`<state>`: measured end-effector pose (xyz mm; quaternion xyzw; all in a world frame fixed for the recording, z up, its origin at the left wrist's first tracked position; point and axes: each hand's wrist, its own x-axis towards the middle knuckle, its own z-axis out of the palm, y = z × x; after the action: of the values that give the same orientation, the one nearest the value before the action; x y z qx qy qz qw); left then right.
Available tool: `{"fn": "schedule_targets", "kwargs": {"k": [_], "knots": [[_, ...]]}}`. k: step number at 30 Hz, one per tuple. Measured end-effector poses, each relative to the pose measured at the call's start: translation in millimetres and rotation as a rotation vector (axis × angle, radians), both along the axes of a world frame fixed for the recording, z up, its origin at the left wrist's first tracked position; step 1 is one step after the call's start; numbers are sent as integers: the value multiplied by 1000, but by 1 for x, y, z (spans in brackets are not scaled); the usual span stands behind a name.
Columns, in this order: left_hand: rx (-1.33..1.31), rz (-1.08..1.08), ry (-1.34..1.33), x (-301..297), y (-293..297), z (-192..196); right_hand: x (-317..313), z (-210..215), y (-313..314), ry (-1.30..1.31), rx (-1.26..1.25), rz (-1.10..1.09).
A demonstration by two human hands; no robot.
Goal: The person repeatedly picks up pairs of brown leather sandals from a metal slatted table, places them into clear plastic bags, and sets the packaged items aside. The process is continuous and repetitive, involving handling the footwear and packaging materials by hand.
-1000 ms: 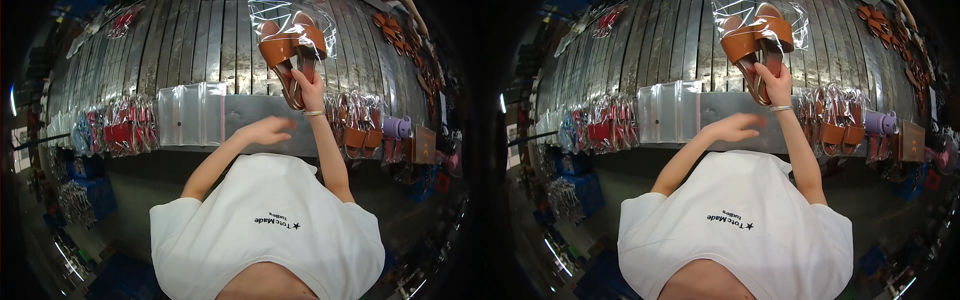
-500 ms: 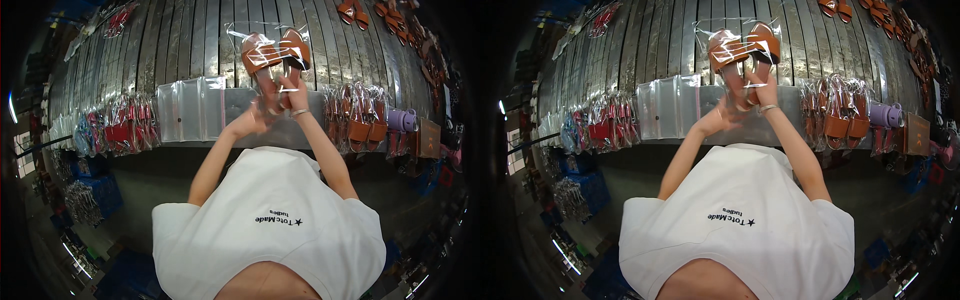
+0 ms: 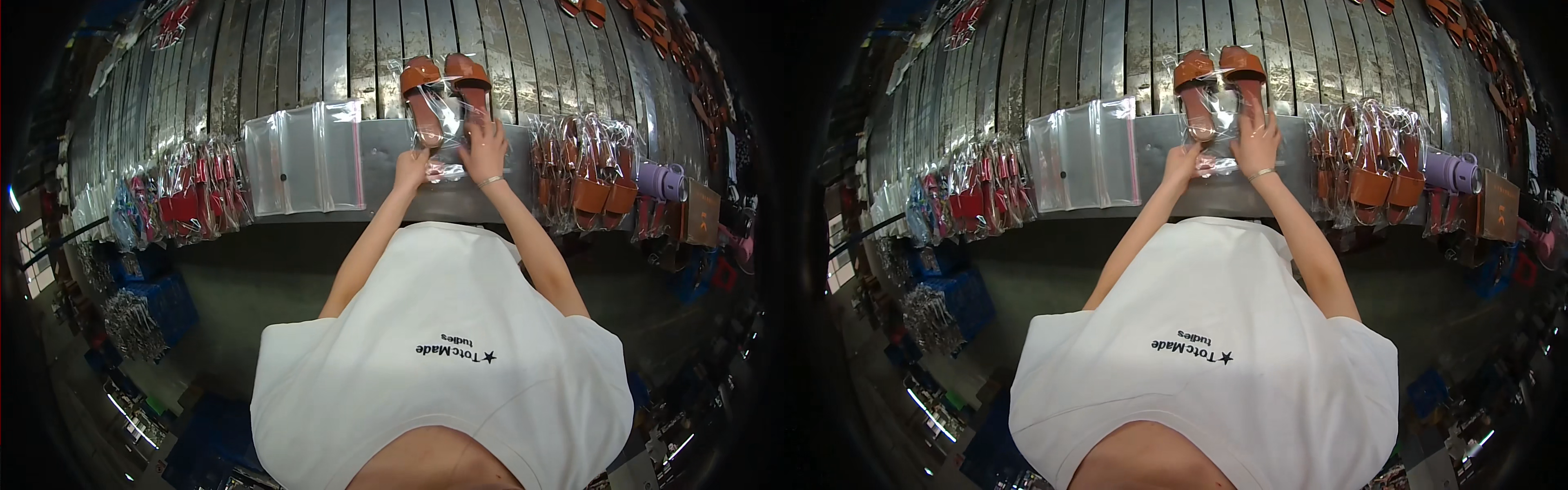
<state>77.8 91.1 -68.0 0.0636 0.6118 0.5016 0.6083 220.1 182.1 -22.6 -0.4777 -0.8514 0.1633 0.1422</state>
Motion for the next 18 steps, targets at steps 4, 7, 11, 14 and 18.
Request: {"fn": "schedule_targets", "kwargs": {"k": [4,7,11,14,18], "knots": [[-61,-195,17,-20,-29,29,-23,17,-37,41,-221,294],[-38,-232,21,-23,-40,44,-34,18,-47,30,-327,542],[-10,-130,77,-31,-50,50,42,44,-67,8,-365,520],[-66,-191,1,-49,-72,59,245,-37,-108,-532,-676,176],[259,-335,960,-56,-83,54,252,-49,-100,-674,-1018,304]]}}
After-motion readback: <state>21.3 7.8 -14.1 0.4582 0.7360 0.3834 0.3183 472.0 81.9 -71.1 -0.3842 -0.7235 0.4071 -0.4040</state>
